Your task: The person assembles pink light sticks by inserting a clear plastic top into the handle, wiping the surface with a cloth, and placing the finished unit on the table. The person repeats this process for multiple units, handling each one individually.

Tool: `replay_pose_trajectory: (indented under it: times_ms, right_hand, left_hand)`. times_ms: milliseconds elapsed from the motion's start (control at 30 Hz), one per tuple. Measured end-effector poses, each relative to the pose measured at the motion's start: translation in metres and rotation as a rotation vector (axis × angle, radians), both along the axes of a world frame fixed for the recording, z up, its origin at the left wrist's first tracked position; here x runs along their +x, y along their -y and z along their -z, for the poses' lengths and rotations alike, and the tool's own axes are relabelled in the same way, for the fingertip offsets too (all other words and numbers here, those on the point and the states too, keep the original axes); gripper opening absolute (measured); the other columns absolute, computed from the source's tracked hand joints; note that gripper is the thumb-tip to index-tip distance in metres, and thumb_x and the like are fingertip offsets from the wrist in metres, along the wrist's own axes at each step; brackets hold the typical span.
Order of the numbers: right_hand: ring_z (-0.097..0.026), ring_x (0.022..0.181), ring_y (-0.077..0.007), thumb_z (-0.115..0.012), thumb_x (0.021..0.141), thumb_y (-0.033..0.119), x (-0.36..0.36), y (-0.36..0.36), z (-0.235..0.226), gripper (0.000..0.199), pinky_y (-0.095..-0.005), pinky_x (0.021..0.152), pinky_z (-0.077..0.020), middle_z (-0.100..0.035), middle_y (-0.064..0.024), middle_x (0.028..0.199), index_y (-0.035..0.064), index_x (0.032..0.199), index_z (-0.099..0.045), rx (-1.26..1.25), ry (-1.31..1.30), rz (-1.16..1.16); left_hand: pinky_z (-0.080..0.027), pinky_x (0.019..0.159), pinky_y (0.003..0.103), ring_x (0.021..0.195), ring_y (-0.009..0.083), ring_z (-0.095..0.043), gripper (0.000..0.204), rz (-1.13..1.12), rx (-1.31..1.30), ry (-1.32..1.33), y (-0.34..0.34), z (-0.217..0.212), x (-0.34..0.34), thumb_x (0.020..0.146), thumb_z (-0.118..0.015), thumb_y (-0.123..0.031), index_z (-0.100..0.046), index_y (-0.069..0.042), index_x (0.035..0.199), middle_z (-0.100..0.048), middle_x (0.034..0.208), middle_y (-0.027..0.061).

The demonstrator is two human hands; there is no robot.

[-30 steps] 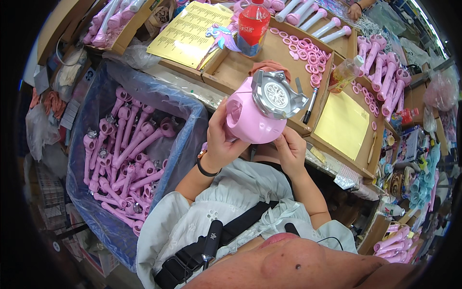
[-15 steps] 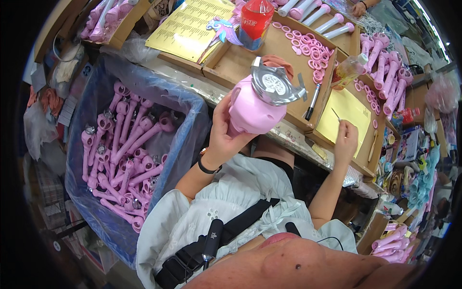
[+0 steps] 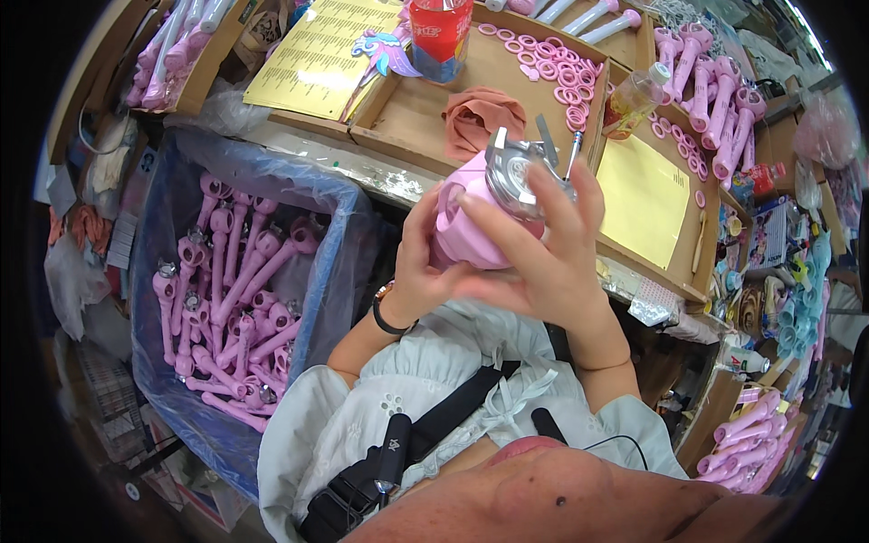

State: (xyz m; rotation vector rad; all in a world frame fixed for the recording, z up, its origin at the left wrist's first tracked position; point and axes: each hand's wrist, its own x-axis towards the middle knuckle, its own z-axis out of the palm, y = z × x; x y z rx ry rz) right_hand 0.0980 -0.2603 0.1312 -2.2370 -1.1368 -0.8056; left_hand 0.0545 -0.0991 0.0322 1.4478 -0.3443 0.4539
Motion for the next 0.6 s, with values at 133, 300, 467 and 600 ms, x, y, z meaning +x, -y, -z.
replay_pose_trajectory:
  times_ms: [133, 300, 467, 600]
  right_hand:
    - [-0.029, 0.125, -0.0367, -0.068, 0.066, 0.065, 0.003, -0.015, 0.012, 0.06, -0.0473, 0.104, -0.025, -0.038, -0.0145, 0.132, 0.0197, 0.105, -0.066, 0.085, 0.136, 0.039]
    - [-0.038, 0.108, -0.0242, -0.06, 0.069, 0.072, -0.011, -0.018, 0.038, 0.054, -0.0455, 0.103, -0.0238, -0.044, -0.0064, 0.112, 0.0279, 0.099, -0.066, 0.278, 0.242, 0.241]
    - [-0.043, 0.102, -0.0227, -0.062, 0.064, 0.075, -0.011, -0.025, 0.049, 0.059, -0.0463, 0.102, -0.0276, -0.044, -0.0072, 0.107, 0.0213, 0.089, -0.063, 0.459, 0.267, 0.274]
    - [-0.044, 0.099, -0.0224, -0.063, 0.062, 0.075, -0.011, -0.028, 0.049, 0.061, -0.0466, 0.098, -0.0316, -0.044, -0.0059, 0.108, 0.0194, 0.087, -0.062, 0.489, 0.259, 0.251]
  left_hand:
    - [-0.04, 0.1, 0.039, 0.122, 0.026, -0.046, 0.087, -0.05, -0.082, 0.006, 0.005, 0.004, -0.004, 0.075, -0.078, -0.02, -0.022, -0.004, 0.14, -0.039, 0.137, 0.0179]
    - [-0.039, 0.101, 0.04, 0.123, 0.0263, -0.045, 0.087, -0.008, -0.121, 0.016, 0.014, 0.007, -0.008, 0.075, -0.077, -0.022, -0.022, -0.005, 0.139, -0.038, 0.138, 0.0173]
    - [-0.039, 0.102, 0.04, 0.124, 0.0263, -0.044, 0.09, 0.017, -0.188, 0.028, 0.017, 0.007, -0.009, 0.074, -0.078, -0.031, -0.022, -0.005, 0.139, -0.037, 0.138, 0.017]
    - [-0.039, 0.102, 0.04, 0.124, 0.0261, -0.043, 0.094, 0.033, -0.231, 0.024, 0.016, 0.008, -0.009, 0.072, -0.077, -0.037, -0.021, -0.004, 0.14, -0.037, 0.139, 0.0169]
